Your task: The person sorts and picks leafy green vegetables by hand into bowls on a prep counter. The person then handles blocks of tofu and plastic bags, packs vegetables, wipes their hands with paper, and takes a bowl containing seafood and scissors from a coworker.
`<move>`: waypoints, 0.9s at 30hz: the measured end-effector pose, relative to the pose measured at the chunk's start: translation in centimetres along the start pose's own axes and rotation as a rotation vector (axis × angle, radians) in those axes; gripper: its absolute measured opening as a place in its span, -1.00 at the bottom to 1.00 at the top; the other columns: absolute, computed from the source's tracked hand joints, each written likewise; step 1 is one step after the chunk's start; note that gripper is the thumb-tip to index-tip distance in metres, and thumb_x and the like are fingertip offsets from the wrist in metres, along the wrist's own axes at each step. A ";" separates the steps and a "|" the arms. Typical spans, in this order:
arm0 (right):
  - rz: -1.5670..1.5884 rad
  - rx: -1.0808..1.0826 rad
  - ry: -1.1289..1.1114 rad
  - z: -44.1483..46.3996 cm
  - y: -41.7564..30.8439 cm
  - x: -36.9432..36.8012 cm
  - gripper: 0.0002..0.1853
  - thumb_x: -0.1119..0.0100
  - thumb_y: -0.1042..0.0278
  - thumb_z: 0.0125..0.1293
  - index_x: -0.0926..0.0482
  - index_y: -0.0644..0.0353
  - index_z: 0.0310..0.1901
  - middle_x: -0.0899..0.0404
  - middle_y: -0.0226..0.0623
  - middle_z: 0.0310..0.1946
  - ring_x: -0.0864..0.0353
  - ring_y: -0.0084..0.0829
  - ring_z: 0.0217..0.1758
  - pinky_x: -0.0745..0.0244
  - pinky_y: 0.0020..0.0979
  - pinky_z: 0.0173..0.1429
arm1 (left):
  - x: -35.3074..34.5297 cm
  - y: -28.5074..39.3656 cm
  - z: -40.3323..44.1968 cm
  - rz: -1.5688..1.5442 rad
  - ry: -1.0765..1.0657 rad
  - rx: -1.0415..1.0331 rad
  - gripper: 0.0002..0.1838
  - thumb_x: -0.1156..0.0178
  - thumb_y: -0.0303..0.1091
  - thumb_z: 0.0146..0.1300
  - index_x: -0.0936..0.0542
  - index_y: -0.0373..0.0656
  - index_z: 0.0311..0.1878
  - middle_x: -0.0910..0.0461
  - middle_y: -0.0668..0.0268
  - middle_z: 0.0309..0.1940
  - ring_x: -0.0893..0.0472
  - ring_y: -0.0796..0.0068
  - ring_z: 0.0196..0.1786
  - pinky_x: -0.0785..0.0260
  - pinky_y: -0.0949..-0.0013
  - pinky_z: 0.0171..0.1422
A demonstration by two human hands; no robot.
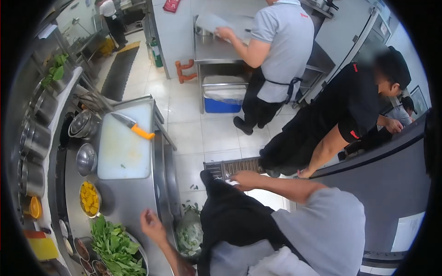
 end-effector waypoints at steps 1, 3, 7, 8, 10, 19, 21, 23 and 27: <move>0.060 -0.063 0.081 -3.1 2.1 -0.9 -0.61 -0.24 0.20 0.29 -0.62 0.15 0.10 -0.69 -0.02 -0.06 -0.64 0.02 0.07 -0.52 -0.07 0.18 | -1.9 -0.8 -0.6 -0.002 -0.070 0.035 -0.72 -0.29 -0.36 0.36 -0.65 -0.28 0.06 -0.70 0.19 -0.17 -0.64 0.45 -0.18 -0.48 0.38 -0.04; 0.172 -0.240 0.119 -8.5 3.7 -0.3 -0.61 -0.23 0.20 0.30 -0.63 0.18 0.10 -0.69 -0.04 0.00 -0.66 -0.01 0.05 -0.54 -0.13 0.17 | -7.6 0.5 -1.8 -0.119 -0.287 0.066 -0.72 -0.30 -0.33 0.36 -0.66 -0.29 0.04 -0.71 0.19 -0.17 -0.67 0.43 -0.16 -0.50 0.37 -0.01; 0.288 -0.480 0.280 -14.9 7.6 -2.4 -0.65 -0.22 0.24 0.32 -0.65 0.18 0.09 -0.70 -0.03 -0.04 -0.69 -0.05 -0.01 -0.56 -0.16 0.14 | -20.9 -5.4 -5.9 0.217 -0.920 0.140 -0.63 -0.35 -0.18 0.25 -0.68 -0.17 0.05 -0.73 0.08 -0.19 -0.73 0.19 -0.13 -0.53 0.26 0.06; 0.285 -0.504 0.298 -15.4 8.9 -3.2 -0.65 -0.23 0.26 0.32 -0.65 0.17 0.10 -0.70 -0.03 -0.05 -0.69 -0.06 -0.01 -0.56 -0.15 0.14 | -23.7 -7.9 -6.9 0.312 -0.970 0.031 -0.60 -0.35 -0.13 0.22 -0.68 -0.16 0.03 -0.73 0.06 -0.18 -0.72 0.10 -0.10 -0.53 0.19 0.07; 0.300 -0.551 0.302 -16.1 10.0 -3.3 -0.64 -0.23 0.26 0.30 -0.66 0.20 0.09 -0.71 -0.03 -0.04 -0.69 -0.05 0.02 -0.57 -0.16 0.14 | -27.5 -16.7 -9.0 0.459 -1.083 -0.097 -0.58 -0.36 -0.06 0.17 -0.69 -0.14 0.00 -0.72 0.01 -0.17 -0.70 -0.02 -0.06 -0.52 0.08 0.10; 0.417 -0.825 0.272 -15.8 18.4 2.7 -0.65 -0.08 0.34 0.33 -0.64 0.17 0.10 -0.66 0.04 0.02 -0.63 0.02 0.11 -0.50 -0.07 0.24 | -29.7 -17.9 -3.0 0.748 -1.139 0.493 -0.65 -0.28 -0.03 0.20 -0.73 -0.10 -0.14 -0.73 0.03 -0.17 -0.71 0.01 -0.05 -0.55 0.16 0.04; 0.425 -0.684 0.392 -12.2 21.5 1.9 -0.63 -0.08 0.39 0.28 -0.64 0.19 0.10 -0.69 -0.02 -0.01 -0.66 -0.05 0.09 -0.51 -0.13 0.24 | -32.3 -18.7 -1.2 0.820 -1.171 0.156 -0.66 -0.28 -0.03 0.20 -0.73 -0.08 -0.13 -0.74 0.05 -0.16 -0.71 0.02 -0.03 -0.55 0.16 0.08; 0.402 -0.548 0.436 -8.3 22.4 3.1 -0.58 -0.08 0.44 0.20 -0.62 0.23 0.12 -0.71 -0.11 0.00 -0.68 -0.13 0.10 -0.51 -0.20 0.27 | -35.3 -19.2 0.2 0.884 -1.183 -0.180 -0.67 -0.28 -0.04 0.19 -0.74 -0.05 -0.12 -0.74 0.07 -0.16 -0.71 0.04 -0.01 -0.54 0.16 0.11; 0.882 0.019 0.161 3.9 23.9 -4.2 -0.54 0.03 0.06 0.50 -0.58 0.20 0.21 -0.69 -0.22 0.05 -0.64 -0.29 0.12 -0.44 -0.33 0.29 | -40.2 -17.2 3.6 0.737 -1.151 0.007 -0.65 -0.30 0.00 0.17 -0.75 -0.02 -0.13 -0.74 0.05 -0.12 -0.70 0.03 0.02 -0.52 0.16 0.19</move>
Point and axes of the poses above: each hand's wrist, its own z-axis towards the middle knuckle, its own x-axis out of the back of the hand, y = z × x, the point moved 5 cm from there along z, towards the middle knuckle
